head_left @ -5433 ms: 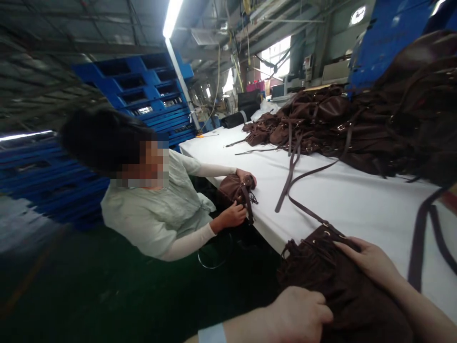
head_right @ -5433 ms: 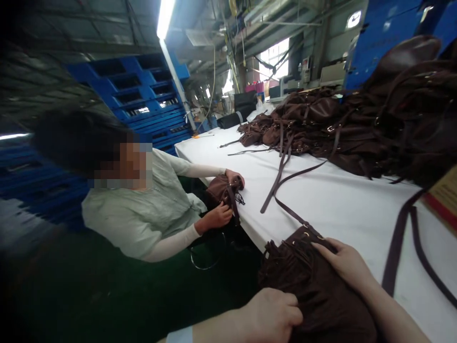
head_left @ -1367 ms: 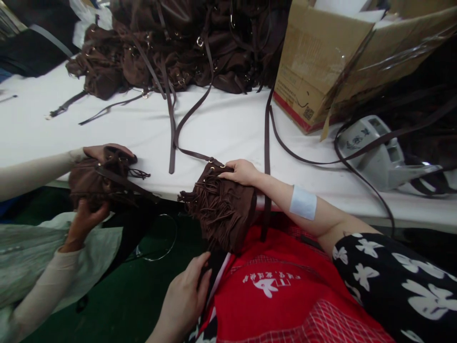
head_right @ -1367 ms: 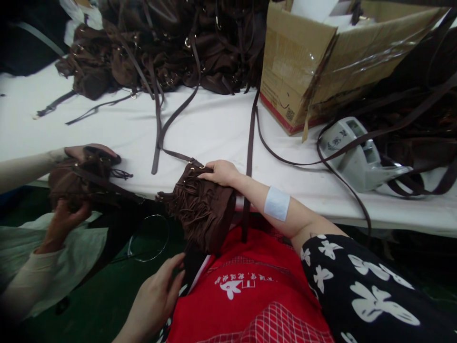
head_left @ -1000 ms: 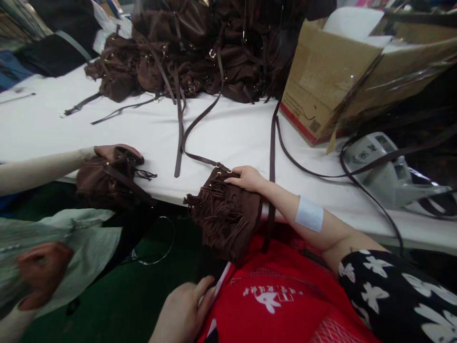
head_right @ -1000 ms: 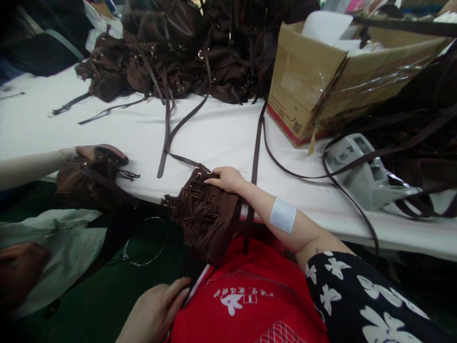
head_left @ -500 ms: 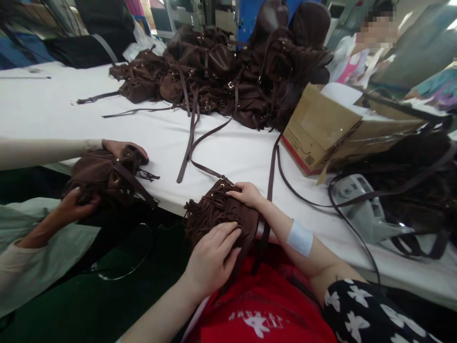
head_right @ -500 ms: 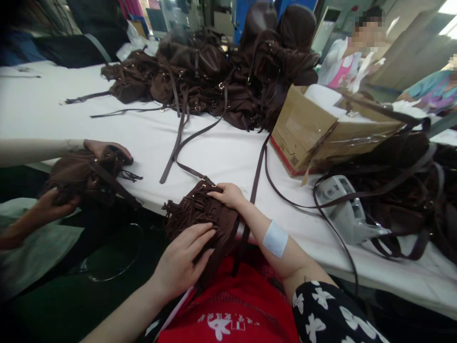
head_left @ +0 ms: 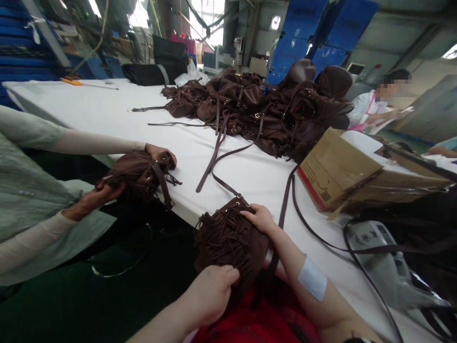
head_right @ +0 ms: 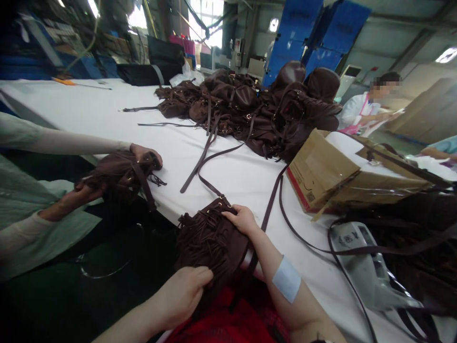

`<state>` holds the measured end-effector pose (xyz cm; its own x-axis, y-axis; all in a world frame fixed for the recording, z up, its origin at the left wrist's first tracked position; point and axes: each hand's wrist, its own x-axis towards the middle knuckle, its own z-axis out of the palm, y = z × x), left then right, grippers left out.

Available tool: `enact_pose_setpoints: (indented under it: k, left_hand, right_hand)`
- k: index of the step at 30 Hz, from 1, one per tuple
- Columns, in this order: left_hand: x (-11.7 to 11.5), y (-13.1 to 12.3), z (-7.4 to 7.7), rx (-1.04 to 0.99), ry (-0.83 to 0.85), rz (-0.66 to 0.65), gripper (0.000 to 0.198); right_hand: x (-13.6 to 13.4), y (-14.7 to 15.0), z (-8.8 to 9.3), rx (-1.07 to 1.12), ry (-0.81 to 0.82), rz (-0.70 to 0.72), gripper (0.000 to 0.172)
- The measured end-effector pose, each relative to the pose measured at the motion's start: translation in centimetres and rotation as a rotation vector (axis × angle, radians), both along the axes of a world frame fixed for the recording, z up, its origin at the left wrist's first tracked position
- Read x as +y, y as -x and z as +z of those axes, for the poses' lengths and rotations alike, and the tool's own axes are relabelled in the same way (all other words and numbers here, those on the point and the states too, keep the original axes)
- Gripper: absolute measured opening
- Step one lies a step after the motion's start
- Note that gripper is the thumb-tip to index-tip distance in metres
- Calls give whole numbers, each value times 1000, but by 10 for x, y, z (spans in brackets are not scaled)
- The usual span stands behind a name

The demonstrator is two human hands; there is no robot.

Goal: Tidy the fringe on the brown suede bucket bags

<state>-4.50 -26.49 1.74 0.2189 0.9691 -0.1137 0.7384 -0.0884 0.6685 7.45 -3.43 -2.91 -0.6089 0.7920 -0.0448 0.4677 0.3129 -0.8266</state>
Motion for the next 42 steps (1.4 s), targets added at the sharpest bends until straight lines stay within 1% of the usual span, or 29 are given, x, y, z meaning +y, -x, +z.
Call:
enact_pose_setpoints:
  k: [2, 4, 6, 8, 10, 13, 15, 16, 18, 20, 22, 24, 26, 27, 29, 31, 33, 35, 37, 38, 40, 42]
  left_hand:
    - [-16, 11, -5, -48, 47, 21, 22]
    - [-33, 23, -8, -87, 62, 71, 23]
    - [-49, 31, -7, -103, 69, 120, 24]
    - [-62, 35, -3, -113, 95, 135, 24]
    - [-68, 33, 4, -127, 127, 129, 24]
    - [-71, 28, 13, -132, 160, 137, 21]
    - [-73, 27, 14, -95, 201, 148, 19]
    - [-77, 27, 12, -66, 232, 150, 18]
    - [-89, 33, 2, -11, 311, 158, 17]
    - [-107, 42, -14, 31, 404, 193, 18]
    - [-123, 54, -31, 84, 481, 265, 22]
    - [-128, 63, -43, 135, 450, 337, 23]
    - [-118, 65, -46, 154, 279, 380, 22]
    - [-107, 62, -44, 150, 158, 387, 23]
    - [-79, 50, -33, 129, -102, 366, 27]
    - [-45, 32, -18, 97, -315, 293, 30]
    - [-12, 13, -5, 64, -440, 170, 36]
    - [17, -4, 1, 55, -474, 40, 39]
    - [36, -13, 0, 82, -442, -43, 37]
    - [41, -15, -3, 107, -413, -54, 35]
    - [39, -13, -13, 158, -332, -34, 31]
    - [21, -7, -25, 199, -220, -18, 29]
  right_hand:
    - [-2, -1, 3, -17, -9, -3, 33]
    - [-4, -1, 6, -28, -16, -3, 32]
    - [-5, 0, 9, -27, -14, 3, 31]
    - [-7, 0, 10, -19, -13, 9, 31]
    - [-7, 0, 10, -20, -18, 11, 33]
    - [-7, -1, 9, -21, -24, 20, 34]
    - [-7, -1, 9, -17, -26, 18, 33]
    - [-7, 0, 8, -16, -25, 15, 32]
    - [-6, 0, 7, -15, -20, 12, 32]
    - [-4, 0, 6, -7, -15, 20, 32]
    - [-3, 0, 6, -5, -20, 23, 31]
    - [-2, 0, 6, -16, -29, 14, 31]
    - [-2, 0, 6, -25, -33, 5, 32]
    - [-2, 0, 5, -23, -30, 3, 32]
    - [-1, 0, 5, -9, -11, 6, 33]
    - [-2, 0, 5, 5, 12, 9, 32]
    - [-2, 0, 5, 24, 20, 10, 31]
    - [-3, 0, 6, 38, 12, 9, 30]
    - [-3, 0, 6, 44, 1, 12, 30]
    - [-3, 0, 7, 43, -2, 14, 30]
    - [-3, 0, 7, 32, 0, 16, 30]
    - [-3, 0, 7, 16, 4, 18, 31]
